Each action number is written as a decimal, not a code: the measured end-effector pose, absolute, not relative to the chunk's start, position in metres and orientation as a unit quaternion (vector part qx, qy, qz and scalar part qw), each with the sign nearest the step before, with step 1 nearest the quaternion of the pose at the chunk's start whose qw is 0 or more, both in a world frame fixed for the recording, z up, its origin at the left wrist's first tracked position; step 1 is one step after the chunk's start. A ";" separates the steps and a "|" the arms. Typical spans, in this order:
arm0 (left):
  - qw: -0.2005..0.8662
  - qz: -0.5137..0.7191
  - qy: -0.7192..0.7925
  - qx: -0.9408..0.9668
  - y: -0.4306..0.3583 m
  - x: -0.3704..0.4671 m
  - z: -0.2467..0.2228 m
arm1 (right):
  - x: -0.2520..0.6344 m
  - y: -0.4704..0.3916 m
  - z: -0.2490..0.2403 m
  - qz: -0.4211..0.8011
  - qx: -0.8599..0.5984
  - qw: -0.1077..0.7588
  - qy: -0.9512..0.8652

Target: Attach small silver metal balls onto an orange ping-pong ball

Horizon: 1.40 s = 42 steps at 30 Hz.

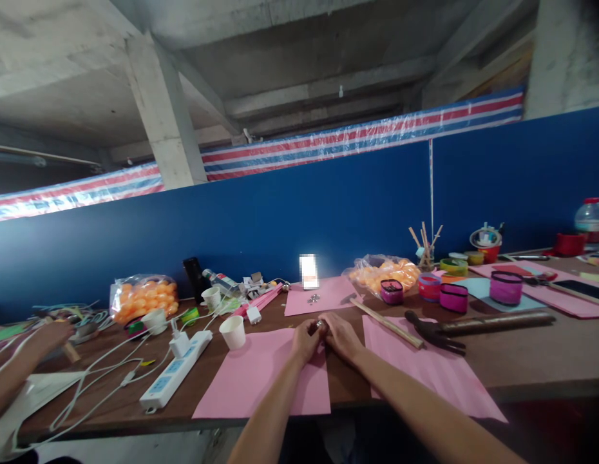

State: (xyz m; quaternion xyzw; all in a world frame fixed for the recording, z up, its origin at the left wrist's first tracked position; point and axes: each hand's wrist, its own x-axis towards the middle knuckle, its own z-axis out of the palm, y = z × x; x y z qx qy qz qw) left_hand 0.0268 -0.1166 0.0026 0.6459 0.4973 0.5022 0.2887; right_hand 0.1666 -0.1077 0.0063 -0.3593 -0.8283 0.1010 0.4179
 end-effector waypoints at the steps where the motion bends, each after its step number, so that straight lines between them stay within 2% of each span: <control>1: 0.291 0.502 0.497 0.646 -0.117 0.027 0.003 | 0.167 -0.108 0.007 0.100 -0.357 0.418 -0.829; 15: 0.278 0.537 0.502 0.618 -0.105 0.027 -0.006 | 0.166 -0.108 0.008 0.087 -0.324 0.419 -0.844; 42: 0.233 0.522 0.508 0.644 -0.115 0.026 0.006 | 0.166 -0.108 0.006 0.073 -0.386 0.409 -0.824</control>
